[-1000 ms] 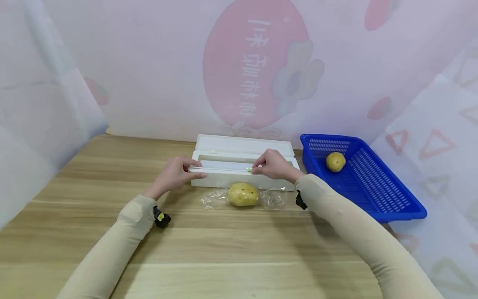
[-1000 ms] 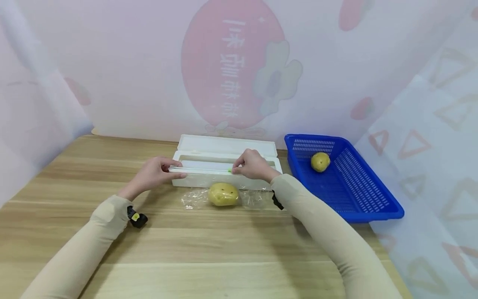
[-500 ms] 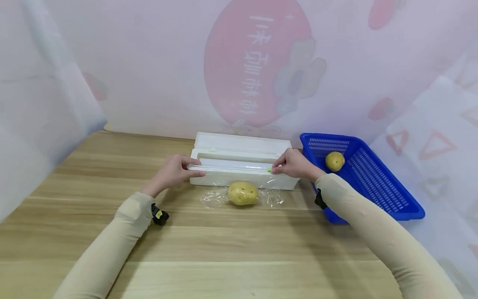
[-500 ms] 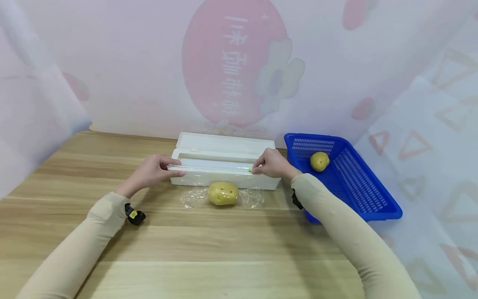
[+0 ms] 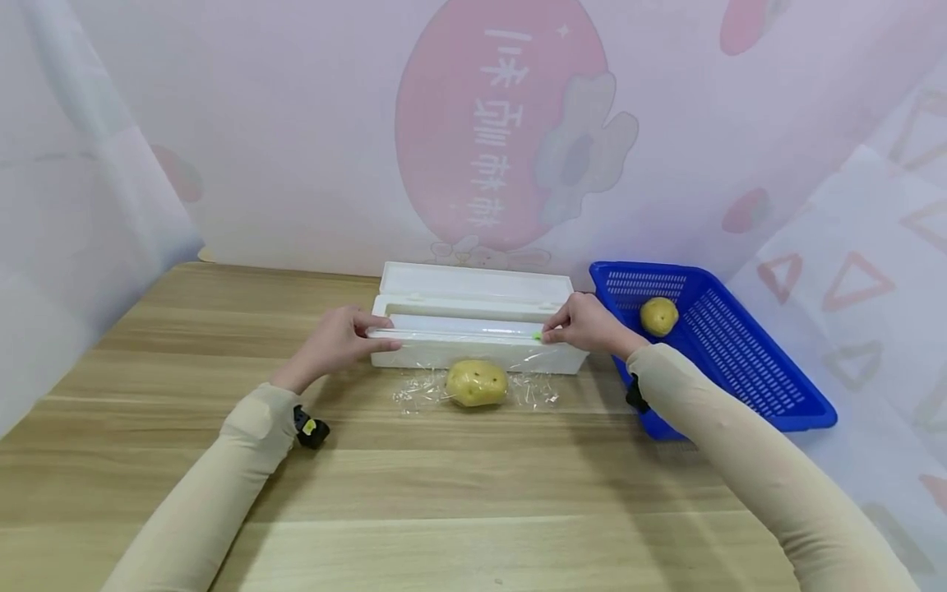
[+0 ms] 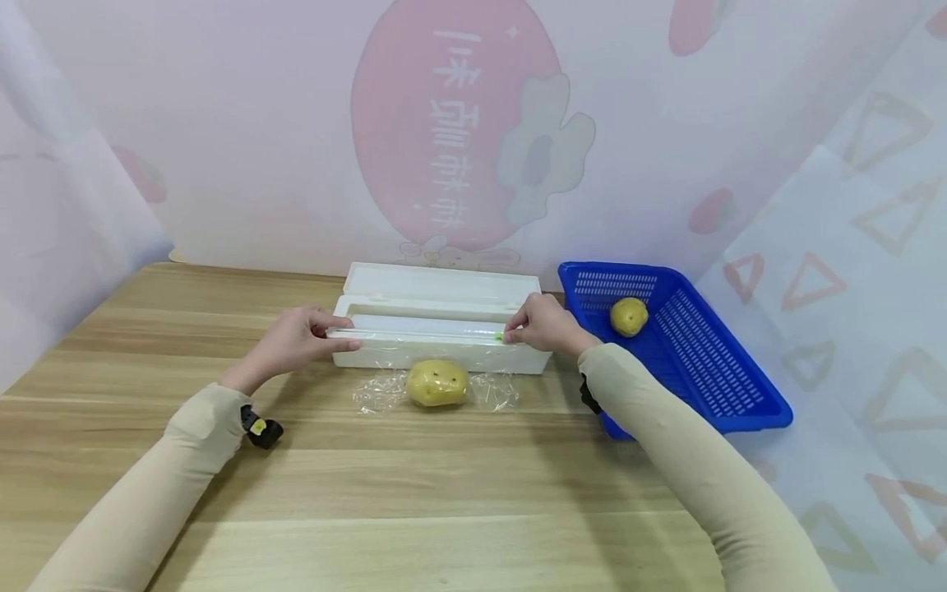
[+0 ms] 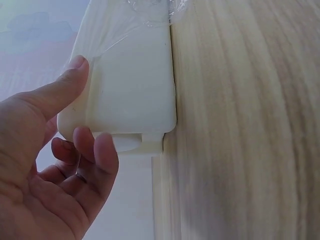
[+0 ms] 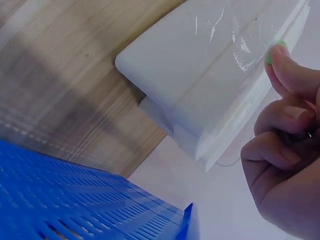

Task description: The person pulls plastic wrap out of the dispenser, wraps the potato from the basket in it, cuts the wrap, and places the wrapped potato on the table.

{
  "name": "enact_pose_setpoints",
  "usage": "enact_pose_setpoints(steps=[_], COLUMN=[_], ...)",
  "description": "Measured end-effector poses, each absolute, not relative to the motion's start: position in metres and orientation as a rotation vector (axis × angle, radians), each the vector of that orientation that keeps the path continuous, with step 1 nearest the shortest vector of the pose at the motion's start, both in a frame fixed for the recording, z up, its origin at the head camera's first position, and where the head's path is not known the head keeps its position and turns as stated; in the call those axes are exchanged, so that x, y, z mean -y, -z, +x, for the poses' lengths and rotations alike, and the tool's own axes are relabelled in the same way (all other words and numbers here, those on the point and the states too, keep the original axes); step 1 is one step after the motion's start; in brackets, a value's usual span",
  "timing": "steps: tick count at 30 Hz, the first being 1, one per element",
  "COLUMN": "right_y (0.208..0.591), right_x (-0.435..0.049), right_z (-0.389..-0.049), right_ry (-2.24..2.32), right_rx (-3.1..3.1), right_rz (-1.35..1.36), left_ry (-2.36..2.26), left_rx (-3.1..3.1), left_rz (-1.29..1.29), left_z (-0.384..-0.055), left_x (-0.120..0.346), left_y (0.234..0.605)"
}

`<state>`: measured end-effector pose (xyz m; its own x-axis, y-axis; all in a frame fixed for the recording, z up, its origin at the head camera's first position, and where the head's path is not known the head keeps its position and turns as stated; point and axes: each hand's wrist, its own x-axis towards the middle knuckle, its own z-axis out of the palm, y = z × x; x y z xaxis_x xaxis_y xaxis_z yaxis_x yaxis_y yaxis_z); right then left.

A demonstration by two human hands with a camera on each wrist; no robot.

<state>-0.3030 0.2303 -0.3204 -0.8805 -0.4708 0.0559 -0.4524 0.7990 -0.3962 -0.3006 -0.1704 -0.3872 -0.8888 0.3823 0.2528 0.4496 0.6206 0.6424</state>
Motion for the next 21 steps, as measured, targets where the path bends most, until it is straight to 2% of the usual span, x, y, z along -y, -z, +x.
enact_pose_setpoints(steps=[21], right_y=[0.3298], right_x=[-0.2386], right_z=[-0.2987], right_ry=[0.713], right_rx=[-2.99], right_rz=[-0.774], left_ry=[1.074], left_rx=[2.78], left_rz=[-0.739], left_z=[-0.2982], left_x=[0.1724], left_y=[0.3851])
